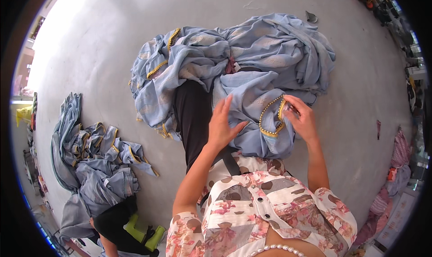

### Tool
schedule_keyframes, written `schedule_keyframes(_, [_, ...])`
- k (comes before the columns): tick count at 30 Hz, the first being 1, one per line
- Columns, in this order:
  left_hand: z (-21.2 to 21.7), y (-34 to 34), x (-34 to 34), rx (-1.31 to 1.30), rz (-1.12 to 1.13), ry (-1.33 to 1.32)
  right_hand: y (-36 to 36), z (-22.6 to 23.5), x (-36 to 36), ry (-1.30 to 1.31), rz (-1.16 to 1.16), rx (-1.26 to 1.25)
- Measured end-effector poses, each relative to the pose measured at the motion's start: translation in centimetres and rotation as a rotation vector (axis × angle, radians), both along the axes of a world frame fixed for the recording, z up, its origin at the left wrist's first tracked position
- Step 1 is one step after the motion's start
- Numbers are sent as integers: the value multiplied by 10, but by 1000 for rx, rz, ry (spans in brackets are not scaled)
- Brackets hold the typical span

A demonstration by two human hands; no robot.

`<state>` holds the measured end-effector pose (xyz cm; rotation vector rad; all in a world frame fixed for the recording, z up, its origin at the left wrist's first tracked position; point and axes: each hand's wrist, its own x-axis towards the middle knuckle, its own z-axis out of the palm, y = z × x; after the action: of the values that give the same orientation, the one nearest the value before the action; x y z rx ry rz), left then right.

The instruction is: The person sits on the floor and uses a small tool to trim loose threads and excess fabric from the edges of light blue garments with gold trim. The person repeatedly picks up pieces, trims them, and places them into a pile.

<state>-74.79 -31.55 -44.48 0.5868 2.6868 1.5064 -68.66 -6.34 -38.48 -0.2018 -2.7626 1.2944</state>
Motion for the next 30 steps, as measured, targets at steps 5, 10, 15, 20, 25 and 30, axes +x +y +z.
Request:
schedule_keyframes(5, [-30,33,29,95,-295,-160,-17,-53,15,7,-2,308])
schedule_keyframes(10, [-20,33,34,305,-271,-134,32,-92,58,-25,-372,65])
schedule_keyframes(15, [-68,16,28,496,171,-650,92,-64,59,152,-628,-116])
schedule_keyframes(20, [-142,-4,17,438,322,-680,130,-42,21,236,-632,129])
schedule_keyframes(25, [-149,8,29,-3,-46,-427,146,-15,-42,262,-562,315])
schedule_keyframes(30, [-163,18,35,-107,-297,-517,140,-6,-85,286,-407,809])
